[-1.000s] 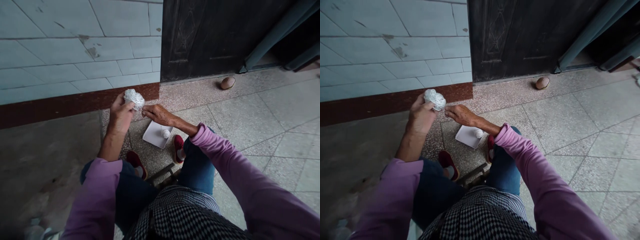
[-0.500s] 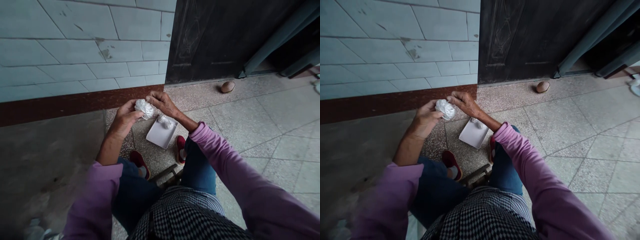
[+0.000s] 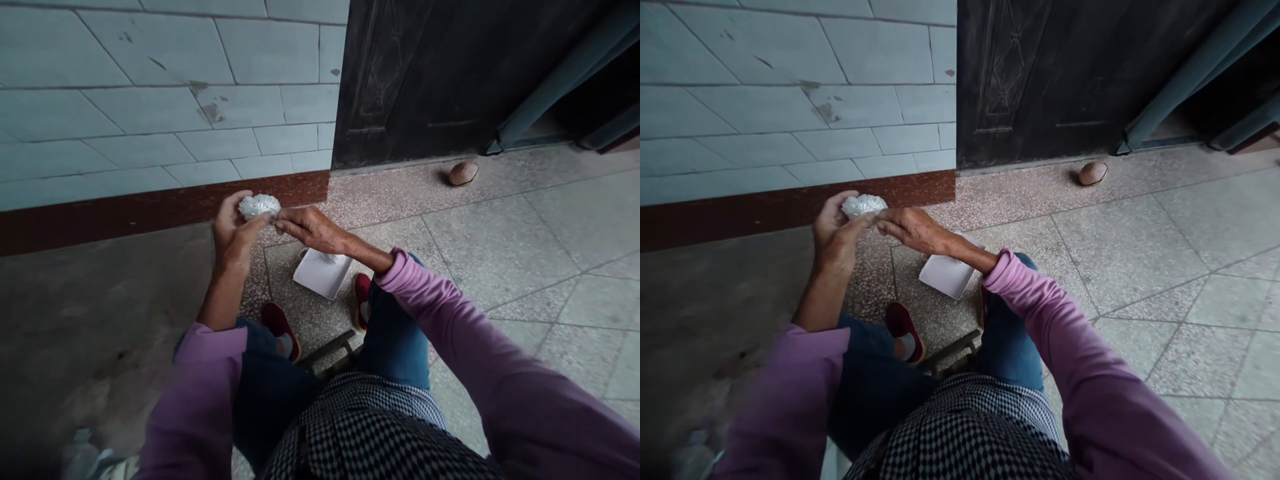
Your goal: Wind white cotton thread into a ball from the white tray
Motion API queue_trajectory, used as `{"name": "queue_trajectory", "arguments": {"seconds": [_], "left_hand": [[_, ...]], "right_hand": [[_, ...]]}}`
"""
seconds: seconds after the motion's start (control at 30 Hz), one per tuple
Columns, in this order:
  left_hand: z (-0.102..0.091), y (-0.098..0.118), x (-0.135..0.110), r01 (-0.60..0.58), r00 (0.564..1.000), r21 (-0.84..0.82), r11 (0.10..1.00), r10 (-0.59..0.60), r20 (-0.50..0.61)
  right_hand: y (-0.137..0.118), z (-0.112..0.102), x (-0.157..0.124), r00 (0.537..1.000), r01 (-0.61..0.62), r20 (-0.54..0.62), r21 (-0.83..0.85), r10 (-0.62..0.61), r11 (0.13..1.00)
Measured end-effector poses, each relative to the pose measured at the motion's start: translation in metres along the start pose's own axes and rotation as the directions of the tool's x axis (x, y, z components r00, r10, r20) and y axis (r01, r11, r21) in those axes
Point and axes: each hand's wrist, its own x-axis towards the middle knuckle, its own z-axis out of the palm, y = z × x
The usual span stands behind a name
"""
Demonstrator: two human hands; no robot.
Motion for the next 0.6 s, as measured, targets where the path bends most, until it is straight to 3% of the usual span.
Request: {"name": "queue_trajectory", "arguments": {"seconds": [0.13, 0.3, 0.43, 0.6], "left_hand": [[0.013, 0.013, -0.01, 0.068, 0.976, 0.123, 0.99, -0.092, 0.196], [0.03, 0.032, -0.019, 0.267, 0.872, -0.004, 0.964, -0.24, 0.426], [0.042, 0.031, -0.02, 0.364, 0.854, -0.122, 0.923, -0.279, 0.44], [0.049, 0.017, -0.019, 0.352, 0.88, -0.195, 0.915, -0.253, 0.402]], "right_hand": [[0.007, -0.032, 0.004, 0.983, 0.018, -0.183, 0.014, -0.015, 1.0], [0.035, -0.042, 0.007, 0.962, 0.06, -0.27, 0.069, -0.039, 0.996], [0.047, -0.039, 0.003, 0.952, 0.051, -0.307, 0.102, -0.018, 0.993], [0.05, -0.039, 0.0, 0.954, 0.003, -0.3, 0.091, 0.024, 0.996]]}}
